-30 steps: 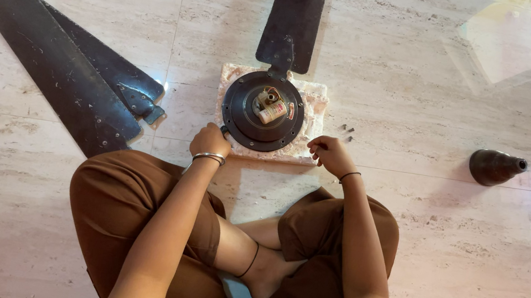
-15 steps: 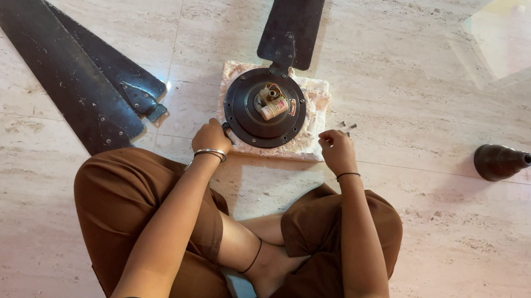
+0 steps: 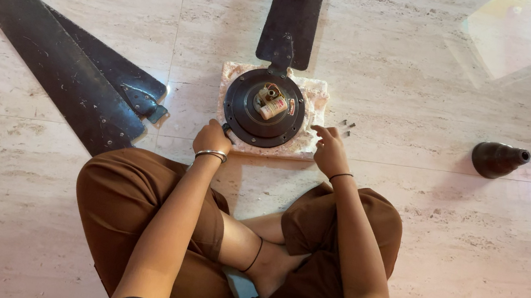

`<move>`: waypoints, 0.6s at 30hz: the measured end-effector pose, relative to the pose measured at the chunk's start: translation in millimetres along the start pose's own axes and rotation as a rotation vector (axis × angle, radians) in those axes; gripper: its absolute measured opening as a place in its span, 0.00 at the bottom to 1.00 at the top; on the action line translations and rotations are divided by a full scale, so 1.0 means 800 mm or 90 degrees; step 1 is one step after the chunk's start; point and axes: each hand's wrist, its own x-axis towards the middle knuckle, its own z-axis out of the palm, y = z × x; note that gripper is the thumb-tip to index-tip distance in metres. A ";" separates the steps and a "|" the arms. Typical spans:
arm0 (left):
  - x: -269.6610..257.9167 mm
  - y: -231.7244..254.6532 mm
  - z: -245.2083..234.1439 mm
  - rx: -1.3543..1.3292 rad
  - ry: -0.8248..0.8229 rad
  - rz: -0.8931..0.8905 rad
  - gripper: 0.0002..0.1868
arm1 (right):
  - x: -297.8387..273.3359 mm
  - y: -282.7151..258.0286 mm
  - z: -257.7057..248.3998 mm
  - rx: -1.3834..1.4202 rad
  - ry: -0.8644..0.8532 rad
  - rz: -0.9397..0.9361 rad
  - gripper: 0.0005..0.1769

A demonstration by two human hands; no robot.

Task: The person sits on the floor and attaches three fan blades to the central motor housing of an electric fan using a screwdriver. They align each blade and tighten the screws to secure them in place.

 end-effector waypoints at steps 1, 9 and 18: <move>-0.002 0.000 0.000 -0.003 -0.007 -0.001 0.16 | -0.002 -0.003 0.000 0.015 -0.023 -0.006 0.29; -0.003 0.001 -0.002 -0.002 -0.008 0.003 0.17 | -0.002 0.007 -0.001 0.045 0.042 0.003 0.23; 0.001 -0.005 0.006 -0.003 0.016 0.013 0.17 | -0.005 0.016 -0.003 -0.011 -0.035 0.039 0.09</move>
